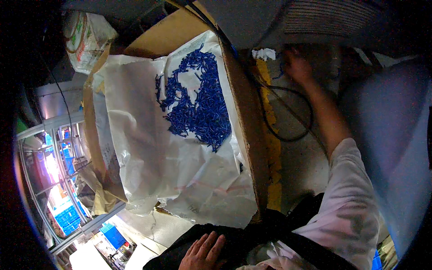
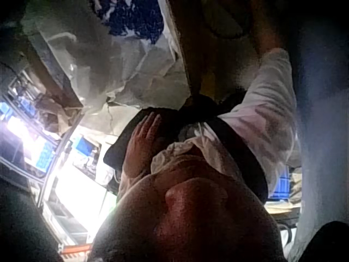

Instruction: The person inspects a blue plastic reel, then sits on the floor to pick up small blue plastic fragments and a yellow piece of debris. They place the collected items into a white bag inside a cardboard box.

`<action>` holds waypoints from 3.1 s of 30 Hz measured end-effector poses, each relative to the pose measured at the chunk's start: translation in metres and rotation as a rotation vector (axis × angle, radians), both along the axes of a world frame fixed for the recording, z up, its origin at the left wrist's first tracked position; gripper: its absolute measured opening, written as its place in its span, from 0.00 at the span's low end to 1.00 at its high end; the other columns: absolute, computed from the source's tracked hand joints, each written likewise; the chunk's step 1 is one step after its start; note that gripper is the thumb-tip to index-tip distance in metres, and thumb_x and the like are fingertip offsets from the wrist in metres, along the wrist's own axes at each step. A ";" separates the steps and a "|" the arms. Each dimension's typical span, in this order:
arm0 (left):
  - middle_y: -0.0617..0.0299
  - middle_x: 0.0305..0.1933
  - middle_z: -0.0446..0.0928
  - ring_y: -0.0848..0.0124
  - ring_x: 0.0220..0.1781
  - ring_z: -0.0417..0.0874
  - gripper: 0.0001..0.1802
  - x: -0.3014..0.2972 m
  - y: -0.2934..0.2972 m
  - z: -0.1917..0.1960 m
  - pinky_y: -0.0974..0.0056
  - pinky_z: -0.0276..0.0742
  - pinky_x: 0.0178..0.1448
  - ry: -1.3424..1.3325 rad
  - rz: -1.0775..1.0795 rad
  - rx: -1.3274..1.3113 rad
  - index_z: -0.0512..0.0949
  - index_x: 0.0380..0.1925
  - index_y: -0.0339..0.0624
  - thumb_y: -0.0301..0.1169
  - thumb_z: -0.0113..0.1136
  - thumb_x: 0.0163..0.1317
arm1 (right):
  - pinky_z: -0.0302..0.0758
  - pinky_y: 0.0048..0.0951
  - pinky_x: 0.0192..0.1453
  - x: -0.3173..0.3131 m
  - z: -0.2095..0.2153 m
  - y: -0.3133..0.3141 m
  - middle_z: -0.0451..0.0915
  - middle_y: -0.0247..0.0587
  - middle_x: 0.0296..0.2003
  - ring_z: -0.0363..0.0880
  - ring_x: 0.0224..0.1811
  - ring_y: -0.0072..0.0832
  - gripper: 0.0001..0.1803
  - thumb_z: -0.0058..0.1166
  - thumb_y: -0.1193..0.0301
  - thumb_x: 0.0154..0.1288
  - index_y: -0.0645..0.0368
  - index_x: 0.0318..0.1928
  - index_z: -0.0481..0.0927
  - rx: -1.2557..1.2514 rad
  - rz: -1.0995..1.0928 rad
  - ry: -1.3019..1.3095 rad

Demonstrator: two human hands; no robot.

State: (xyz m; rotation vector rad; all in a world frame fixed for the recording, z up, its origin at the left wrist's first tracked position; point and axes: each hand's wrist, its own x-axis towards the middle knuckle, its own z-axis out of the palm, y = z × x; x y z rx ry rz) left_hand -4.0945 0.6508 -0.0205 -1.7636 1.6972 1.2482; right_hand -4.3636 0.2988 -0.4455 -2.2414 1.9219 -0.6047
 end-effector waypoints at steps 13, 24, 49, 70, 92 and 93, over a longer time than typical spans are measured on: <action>0.48 0.65 0.63 0.51 0.65 0.64 0.36 0.006 0.009 -0.004 0.54 0.63 0.66 -0.004 -0.074 -0.054 0.62 0.63 0.44 0.30 0.60 0.50 | 0.75 0.47 0.50 0.012 0.026 0.022 0.72 0.47 0.53 0.75 0.50 0.46 0.26 0.55 0.60 0.53 0.49 0.55 0.74 0.360 0.116 0.086; 0.47 0.65 0.62 0.50 0.66 0.63 0.35 0.009 0.014 0.005 0.53 0.61 0.68 0.015 -0.102 -0.095 0.62 0.63 0.43 0.31 0.59 0.53 | 0.74 0.46 0.52 0.022 0.025 0.030 0.70 0.51 0.52 0.73 0.52 0.49 0.24 0.55 0.71 0.56 0.51 0.56 0.70 0.357 0.383 0.132; 0.47 0.63 0.64 0.50 0.64 0.65 0.31 0.012 0.018 0.004 0.53 0.63 0.66 0.061 -0.228 -0.173 0.64 0.62 0.43 0.33 0.56 0.57 | 0.75 0.31 0.46 0.146 0.209 0.105 0.76 0.39 0.36 0.77 0.39 0.33 0.16 0.61 0.69 0.55 0.59 0.44 0.73 0.264 0.585 -1.180; 0.48 0.62 0.65 0.51 0.64 0.66 0.30 0.033 0.019 -0.027 0.53 0.64 0.66 0.012 -0.073 -0.032 0.63 0.62 0.43 0.31 0.54 0.58 | 0.69 0.47 0.57 -0.124 -0.051 0.031 0.69 0.54 0.55 0.71 0.54 0.48 0.27 0.48 0.62 0.62 0.60 0.59 0.66 0.176 -0.865 0.165; 0.47 0.62 0.65 0.50 0.63 0.66 0.29 0.027 0.013 -0.032 0.53 0.64 0.66 -0.038 -0.027 0.016 0.63 0.62 0.42 0.30 0.53 0.58 | 0.70 0.44 0.56 -0.116 -0.022 0.031 0.72 0.55 0.47 0.71 0.51 0.49 0.19 0.48 0.78 0.56 0.60 0.51 0.71 -0.099 -0.526 0.136; 0.47 0.62 0.65 0.50 0.63 0.66 0.29 0.028 0.013 -0.032 0.53 0.64 0.66 -0.039 -0.024 0.015 0.63 0.62 0.42 0.30 0.53 0.58 | 0.70 0.45 0.56 -0.119 -0.018 0.029 0.72 0.55 0.47 0.71 0.52 0.50 0.20 0.49 0.77 0.57 0.61 0.52 0.70 -0.055 -0.573 0.093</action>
